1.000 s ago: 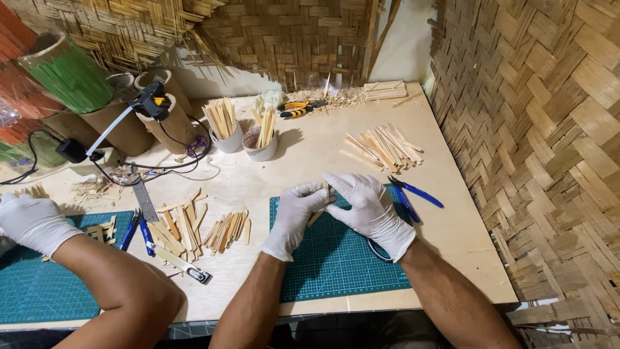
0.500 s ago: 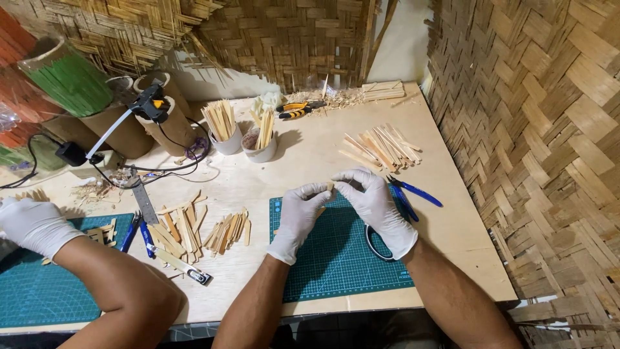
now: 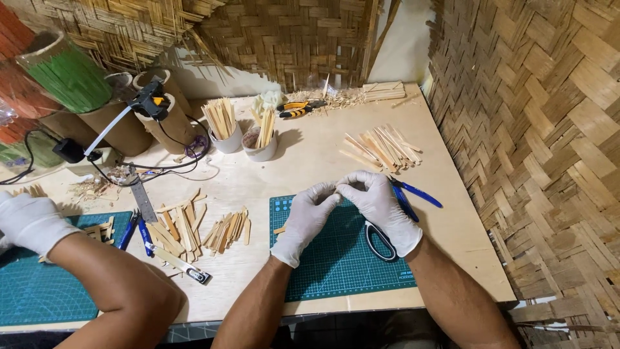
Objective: A person is crafting with wooden sticks, measuring and cutting them to specific lengths using snips on a green cutting mat.
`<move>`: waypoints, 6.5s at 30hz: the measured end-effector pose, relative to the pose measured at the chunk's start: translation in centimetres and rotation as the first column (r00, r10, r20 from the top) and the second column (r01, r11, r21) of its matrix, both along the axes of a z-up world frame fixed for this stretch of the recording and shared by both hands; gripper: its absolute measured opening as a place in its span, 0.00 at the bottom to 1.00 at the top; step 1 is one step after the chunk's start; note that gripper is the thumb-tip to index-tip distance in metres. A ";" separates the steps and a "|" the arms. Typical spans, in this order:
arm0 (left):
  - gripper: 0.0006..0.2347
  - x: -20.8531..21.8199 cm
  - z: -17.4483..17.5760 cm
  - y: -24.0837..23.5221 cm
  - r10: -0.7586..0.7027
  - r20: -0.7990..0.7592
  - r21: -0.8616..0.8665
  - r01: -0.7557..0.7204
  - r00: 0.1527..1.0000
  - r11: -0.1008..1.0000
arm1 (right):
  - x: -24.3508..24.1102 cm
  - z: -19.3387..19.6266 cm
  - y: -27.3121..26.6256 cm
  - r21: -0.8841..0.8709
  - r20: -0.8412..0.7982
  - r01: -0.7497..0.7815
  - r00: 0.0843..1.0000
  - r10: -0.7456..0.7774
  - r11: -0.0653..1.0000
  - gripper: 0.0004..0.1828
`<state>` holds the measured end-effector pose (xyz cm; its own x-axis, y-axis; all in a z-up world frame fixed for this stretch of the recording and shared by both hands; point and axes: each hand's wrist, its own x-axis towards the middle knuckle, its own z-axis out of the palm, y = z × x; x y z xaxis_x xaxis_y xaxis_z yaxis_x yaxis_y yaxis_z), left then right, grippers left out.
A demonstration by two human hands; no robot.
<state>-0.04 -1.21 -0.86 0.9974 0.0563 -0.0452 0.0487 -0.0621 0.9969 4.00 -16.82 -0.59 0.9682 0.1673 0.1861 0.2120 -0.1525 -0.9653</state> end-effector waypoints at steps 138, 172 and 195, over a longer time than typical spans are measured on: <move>0.06 -14.8 7.8 -0.4 -0.251 -0.147 0.085 0.265 0.957 0.960 | -21.5 -0.9 -6.6 0.151 -0.296 -0.161 0.934 0.199 0.975 0.31; 0.10 -10.8 7.5 -2.0 -0.186 -0.213 0.195 0.228 0.959 0.954 | -17.3 -1.2 -5.6 0.125 -0.374 -0.040 0.924 0.084 0.991 0.26; 0.06 -3.1 1.4 -0.4 0.060 0.053 -0.102 -0.054 0.997 0.993 | -9.5 4.1 -6.0 -0.922 -0.126 -0.040 0.972 -0.200 0.386 0.30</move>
